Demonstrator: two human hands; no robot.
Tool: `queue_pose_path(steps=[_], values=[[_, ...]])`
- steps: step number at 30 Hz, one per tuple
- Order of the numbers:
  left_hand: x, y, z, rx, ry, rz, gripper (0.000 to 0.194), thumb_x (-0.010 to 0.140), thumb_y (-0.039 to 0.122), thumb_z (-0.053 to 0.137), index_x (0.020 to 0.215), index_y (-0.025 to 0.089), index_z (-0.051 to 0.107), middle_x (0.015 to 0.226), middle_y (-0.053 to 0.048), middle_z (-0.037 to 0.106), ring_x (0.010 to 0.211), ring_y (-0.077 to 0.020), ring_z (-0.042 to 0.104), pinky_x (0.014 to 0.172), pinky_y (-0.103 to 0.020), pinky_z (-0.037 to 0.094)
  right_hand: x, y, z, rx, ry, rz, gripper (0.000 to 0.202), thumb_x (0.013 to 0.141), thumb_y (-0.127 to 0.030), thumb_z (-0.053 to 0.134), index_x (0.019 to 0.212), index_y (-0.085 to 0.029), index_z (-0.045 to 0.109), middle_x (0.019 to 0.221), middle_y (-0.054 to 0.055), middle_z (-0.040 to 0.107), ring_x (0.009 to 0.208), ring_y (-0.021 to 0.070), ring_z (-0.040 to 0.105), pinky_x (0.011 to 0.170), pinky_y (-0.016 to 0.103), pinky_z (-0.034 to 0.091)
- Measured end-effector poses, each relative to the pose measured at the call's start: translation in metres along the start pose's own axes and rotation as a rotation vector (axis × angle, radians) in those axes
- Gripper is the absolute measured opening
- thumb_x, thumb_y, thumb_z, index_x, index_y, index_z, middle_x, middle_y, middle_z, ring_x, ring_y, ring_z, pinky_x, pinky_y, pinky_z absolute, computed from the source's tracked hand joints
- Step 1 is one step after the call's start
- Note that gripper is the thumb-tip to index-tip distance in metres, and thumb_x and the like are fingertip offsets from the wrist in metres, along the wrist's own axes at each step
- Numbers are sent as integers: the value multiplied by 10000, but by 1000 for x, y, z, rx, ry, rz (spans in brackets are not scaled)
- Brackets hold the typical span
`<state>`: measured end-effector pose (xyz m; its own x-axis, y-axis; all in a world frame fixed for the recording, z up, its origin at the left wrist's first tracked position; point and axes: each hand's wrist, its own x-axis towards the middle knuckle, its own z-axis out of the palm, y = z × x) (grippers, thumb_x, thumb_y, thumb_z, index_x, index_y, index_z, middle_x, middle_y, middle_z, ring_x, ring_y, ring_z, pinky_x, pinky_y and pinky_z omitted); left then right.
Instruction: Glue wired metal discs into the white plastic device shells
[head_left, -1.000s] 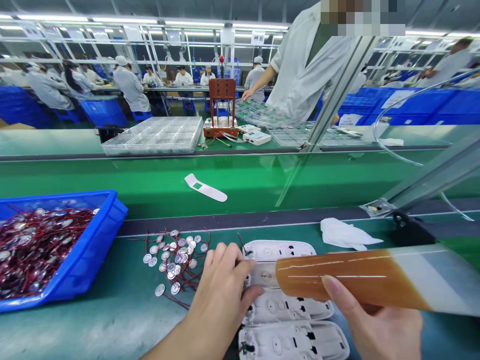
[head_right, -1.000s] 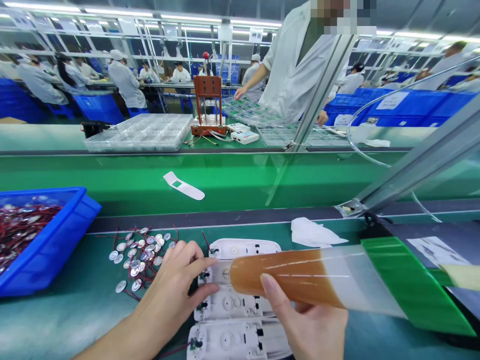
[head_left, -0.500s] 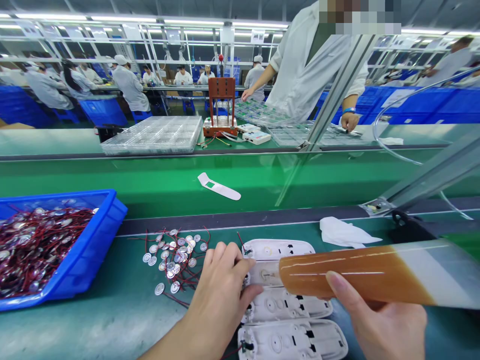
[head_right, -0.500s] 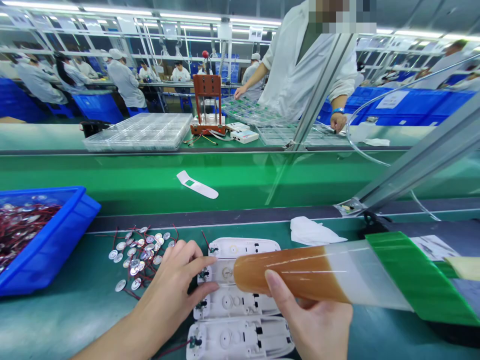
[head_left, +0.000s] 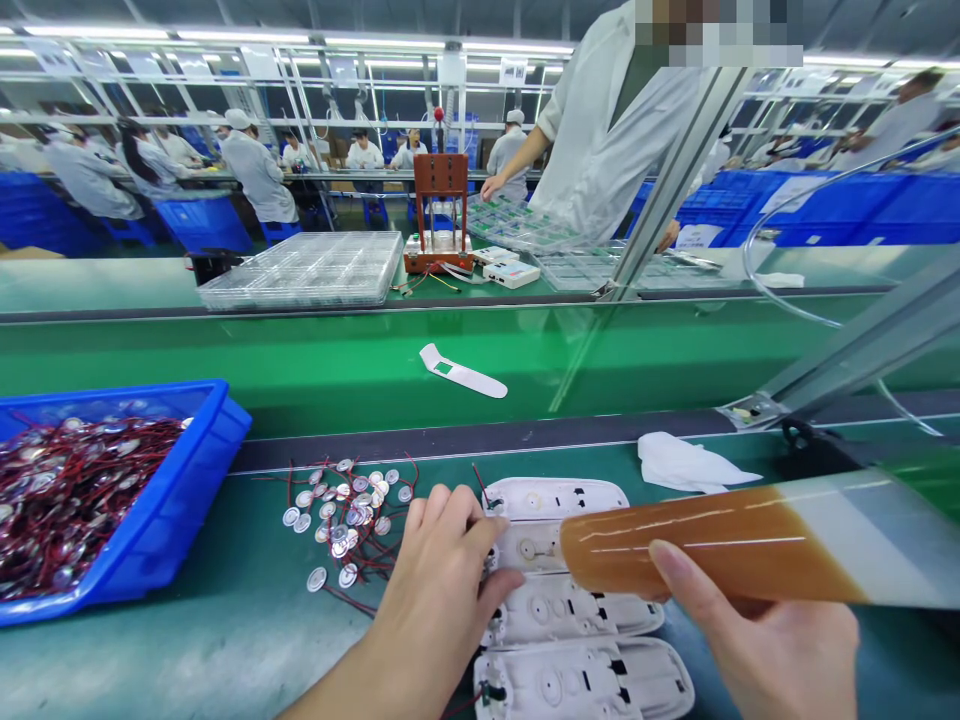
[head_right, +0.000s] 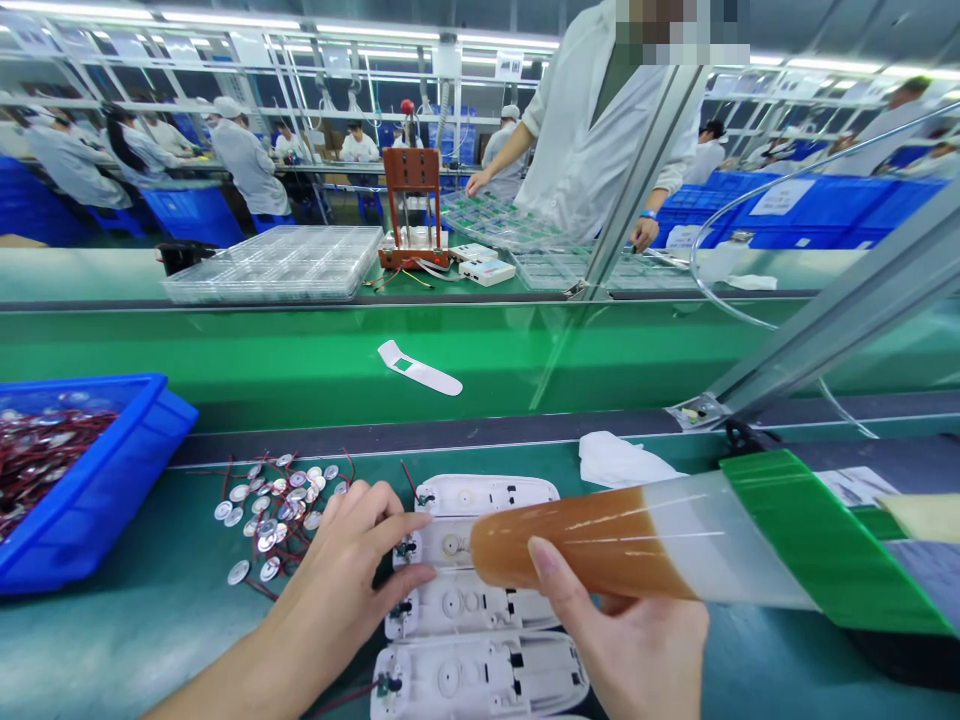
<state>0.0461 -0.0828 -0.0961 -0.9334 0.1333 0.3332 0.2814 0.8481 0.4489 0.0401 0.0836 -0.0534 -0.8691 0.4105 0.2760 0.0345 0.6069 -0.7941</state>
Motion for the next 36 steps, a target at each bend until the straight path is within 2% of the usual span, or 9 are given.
queue_pose_path(steps=[2,4,8,17,22,27,36], values=[[0,0,1,-9,12,8,326,642,134,746,931,240,638,793,29,506,753,-126,387,676,-265,280,1,-2,0,93,1,142,375,630,-514,506,757,-161,488,687,-17,565,637,60,541,621,134,441],[0,0,2,-6,22,14,332,639,128,745,932,238,636,790,29,503,752,-127,383,669,-262,274,2,-3,0,124,10,208,414,572,-529,536,760,-164,491,674,-26,561,622,60,529,616,147,431],[0,0,2,3,49,34,338,627,103,744,920,231,636,781,30,495,740,-120,378,688,-270,277,1,-4,2,148,27,188,437,566,-537,549,767,-154,489,700,-9,564,633,66,526,607,167,431],[0,-1,2,14,61,44,357,610,119,763,922,235,635,775,34,498,736,-118,379,689,-267,278,1,-2,8,319,23,144,313,560,-388,624,737,-148,531,705,-14,557,636,45,512,598,125,435],[-1,0,2,14,40,28,349,626,127,754,936,237,637,788,26,499,745,-123,379,684,-266,282,0,0,7,317,46,169,324,571,-402,603,755,-156,501,728,-10,571,679,59,551,651,124,470],[1,0,1,19,13,11,311,655,155,741,937,233,635,800,21,505,760,-133,387,690,-277,283,1,-2,7,300,14,129,303,586,-405,595,738,-153,521,722,-9,567,671,60,546,619,137,460],[-1,-1,3,7,2,13,332,644,134,742,940,240,635,789,29,501,740,-125,403,714,-298,284,2,-5,3,214,41,235,390,524,-486,562,741,-175,471,664,-41,561,638,48,533,618,115,433]])
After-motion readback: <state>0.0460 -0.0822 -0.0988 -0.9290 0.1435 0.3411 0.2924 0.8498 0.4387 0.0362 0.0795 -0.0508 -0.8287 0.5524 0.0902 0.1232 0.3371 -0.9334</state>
